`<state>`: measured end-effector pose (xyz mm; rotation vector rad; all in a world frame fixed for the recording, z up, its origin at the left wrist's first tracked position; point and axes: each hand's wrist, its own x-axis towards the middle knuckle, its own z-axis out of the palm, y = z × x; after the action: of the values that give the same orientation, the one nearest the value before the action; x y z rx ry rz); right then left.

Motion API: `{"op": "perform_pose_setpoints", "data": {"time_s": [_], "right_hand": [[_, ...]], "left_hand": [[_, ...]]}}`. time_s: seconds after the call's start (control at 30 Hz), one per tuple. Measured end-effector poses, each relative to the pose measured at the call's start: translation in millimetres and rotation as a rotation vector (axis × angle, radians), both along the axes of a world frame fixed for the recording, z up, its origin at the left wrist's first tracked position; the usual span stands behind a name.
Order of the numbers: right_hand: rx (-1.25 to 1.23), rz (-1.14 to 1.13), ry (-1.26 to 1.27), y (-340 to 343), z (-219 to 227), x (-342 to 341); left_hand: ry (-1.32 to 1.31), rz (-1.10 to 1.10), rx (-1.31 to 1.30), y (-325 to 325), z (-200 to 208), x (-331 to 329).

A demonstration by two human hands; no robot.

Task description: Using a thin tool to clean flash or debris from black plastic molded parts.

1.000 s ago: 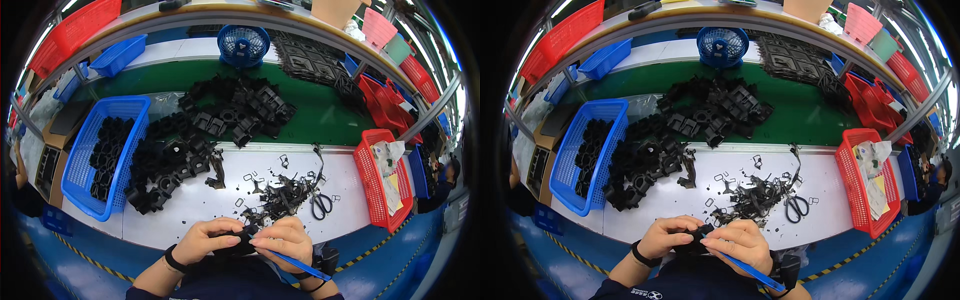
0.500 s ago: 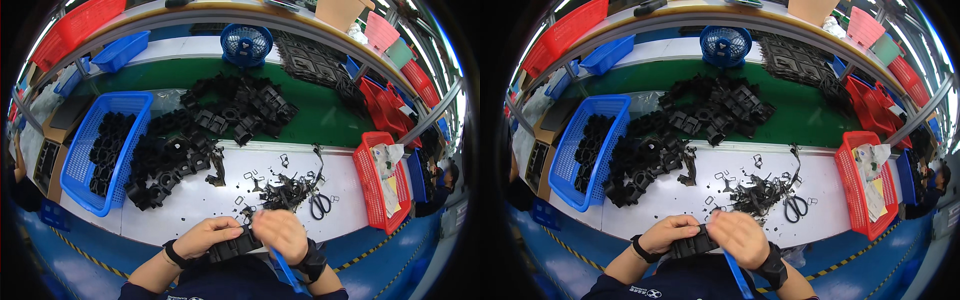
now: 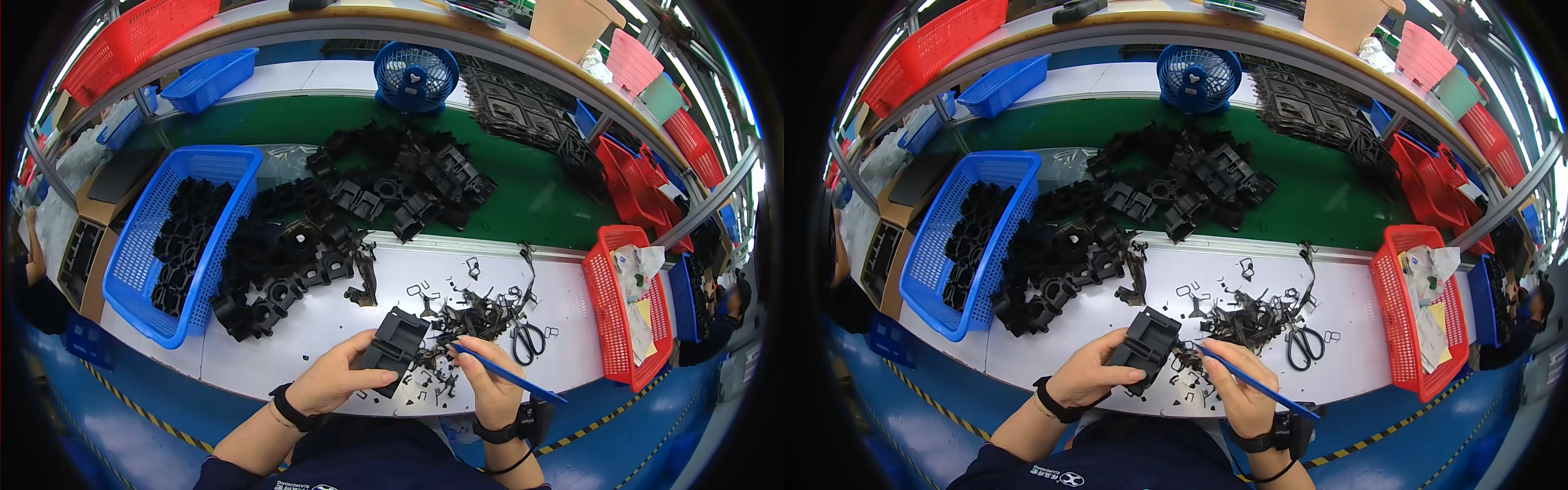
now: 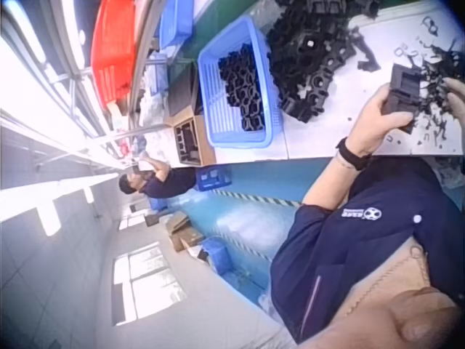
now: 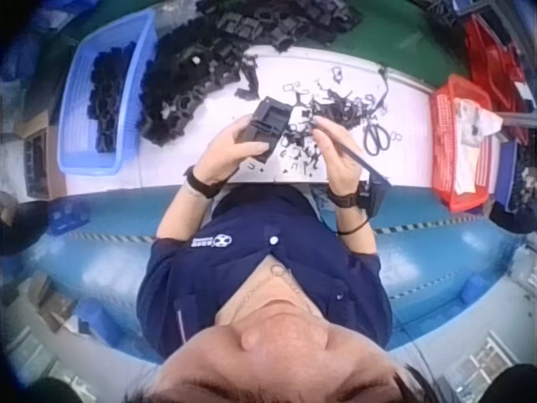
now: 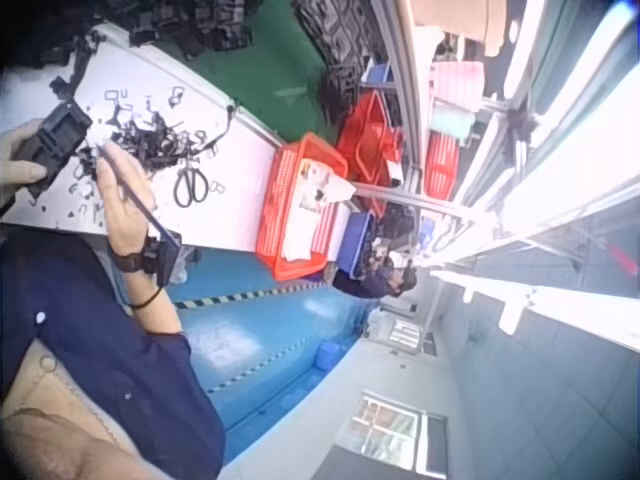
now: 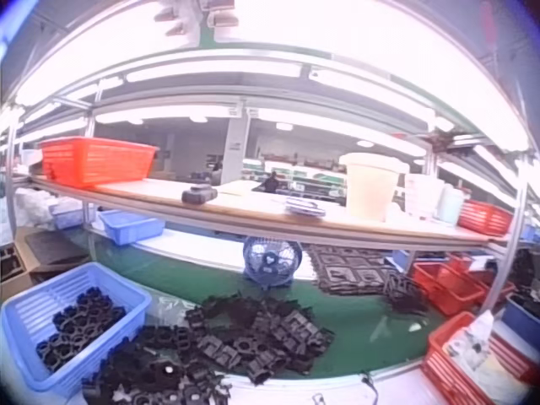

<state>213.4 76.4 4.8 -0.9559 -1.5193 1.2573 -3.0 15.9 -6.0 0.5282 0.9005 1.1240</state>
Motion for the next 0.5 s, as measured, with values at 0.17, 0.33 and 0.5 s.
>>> {"op": "perform_pose_setpoints", "data": {"time_s": [0.17,0.33,0.5], "right_hand": [[0.158,0.012,-0.108,1,5,1],[0.364,0.151,-0.079,2,9,-12],[0.447,0.148,-0.179,-1,12,-13]], "left_hand": [[0.223,-0.051,0.151,0,9,-1],[0.184,-0.072,0.206,-2,3,2],[0.130,-0.071,0.192,-1,7,7]]}}
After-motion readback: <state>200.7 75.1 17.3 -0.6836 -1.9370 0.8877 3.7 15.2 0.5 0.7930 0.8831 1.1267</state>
